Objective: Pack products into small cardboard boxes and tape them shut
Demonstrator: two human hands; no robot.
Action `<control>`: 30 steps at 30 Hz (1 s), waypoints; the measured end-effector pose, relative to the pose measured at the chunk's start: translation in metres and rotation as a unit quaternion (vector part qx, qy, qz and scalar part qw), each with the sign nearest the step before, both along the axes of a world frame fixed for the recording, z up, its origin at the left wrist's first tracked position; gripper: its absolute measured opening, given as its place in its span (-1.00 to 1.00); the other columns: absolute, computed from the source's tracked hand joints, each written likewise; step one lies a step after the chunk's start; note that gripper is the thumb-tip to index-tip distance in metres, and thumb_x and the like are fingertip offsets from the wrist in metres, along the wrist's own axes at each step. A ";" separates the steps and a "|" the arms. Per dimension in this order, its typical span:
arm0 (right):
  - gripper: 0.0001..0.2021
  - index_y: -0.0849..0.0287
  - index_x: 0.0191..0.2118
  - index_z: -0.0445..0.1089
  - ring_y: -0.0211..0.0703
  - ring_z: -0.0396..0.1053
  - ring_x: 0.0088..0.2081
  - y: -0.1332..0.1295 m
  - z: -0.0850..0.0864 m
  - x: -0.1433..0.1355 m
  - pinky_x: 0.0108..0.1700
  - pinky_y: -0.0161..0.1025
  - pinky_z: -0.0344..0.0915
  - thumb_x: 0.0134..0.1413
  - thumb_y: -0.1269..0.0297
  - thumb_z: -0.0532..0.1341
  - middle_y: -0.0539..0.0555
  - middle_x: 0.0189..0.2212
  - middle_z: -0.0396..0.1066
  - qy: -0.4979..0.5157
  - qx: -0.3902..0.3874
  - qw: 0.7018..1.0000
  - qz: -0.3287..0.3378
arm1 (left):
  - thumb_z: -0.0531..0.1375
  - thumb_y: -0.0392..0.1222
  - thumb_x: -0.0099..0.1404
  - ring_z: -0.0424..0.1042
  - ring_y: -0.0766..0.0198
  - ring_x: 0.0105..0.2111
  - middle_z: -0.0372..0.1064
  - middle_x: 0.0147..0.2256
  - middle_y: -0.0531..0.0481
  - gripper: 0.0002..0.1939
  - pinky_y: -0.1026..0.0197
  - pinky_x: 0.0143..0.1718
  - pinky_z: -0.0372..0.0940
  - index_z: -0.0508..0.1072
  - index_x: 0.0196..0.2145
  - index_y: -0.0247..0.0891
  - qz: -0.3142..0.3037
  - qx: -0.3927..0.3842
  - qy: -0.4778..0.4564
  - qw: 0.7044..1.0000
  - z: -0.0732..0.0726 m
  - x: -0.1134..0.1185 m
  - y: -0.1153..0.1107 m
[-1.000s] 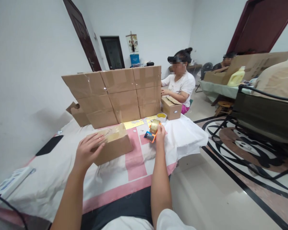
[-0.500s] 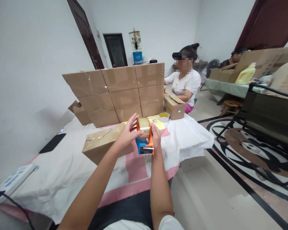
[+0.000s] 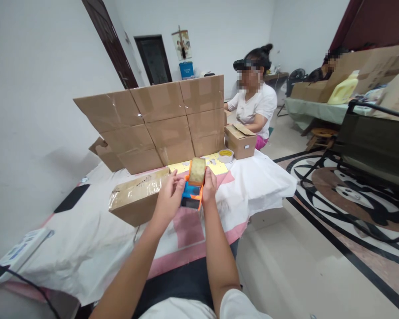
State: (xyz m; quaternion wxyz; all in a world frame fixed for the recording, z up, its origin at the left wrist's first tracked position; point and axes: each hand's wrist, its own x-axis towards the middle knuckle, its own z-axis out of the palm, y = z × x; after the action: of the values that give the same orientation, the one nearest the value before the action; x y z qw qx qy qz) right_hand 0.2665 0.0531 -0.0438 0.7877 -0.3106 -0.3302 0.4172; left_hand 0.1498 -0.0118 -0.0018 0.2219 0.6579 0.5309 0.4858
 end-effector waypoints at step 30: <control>-0.57 0.17 -0.36 0.36 -0.27 0.32 -0.46 0.021 -0.016 0.028 -0.38 -0.32 0.34 -0.01 -0.17 0.27 -0.09 -0.52 0.33 0.081 0.000 0.994 -0.071 | 0.24 -0.05 0.21 0.42 0.29 -0.51 0.46 -0.54 0.06 -0.78 0.31 -0.45 0.25 0.47 -0.48 -0.24 -0.085 -0.165 -0.109 0.976 -0.042 0.017 -0.040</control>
State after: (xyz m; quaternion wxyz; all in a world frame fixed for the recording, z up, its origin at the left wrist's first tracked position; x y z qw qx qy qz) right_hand 0.2944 0.0740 -0.0598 0.8394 -0.2982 -0.2430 0.3841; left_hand 0.1665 -0.0513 -0.0433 0.4248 0.5980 0.5184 0.4395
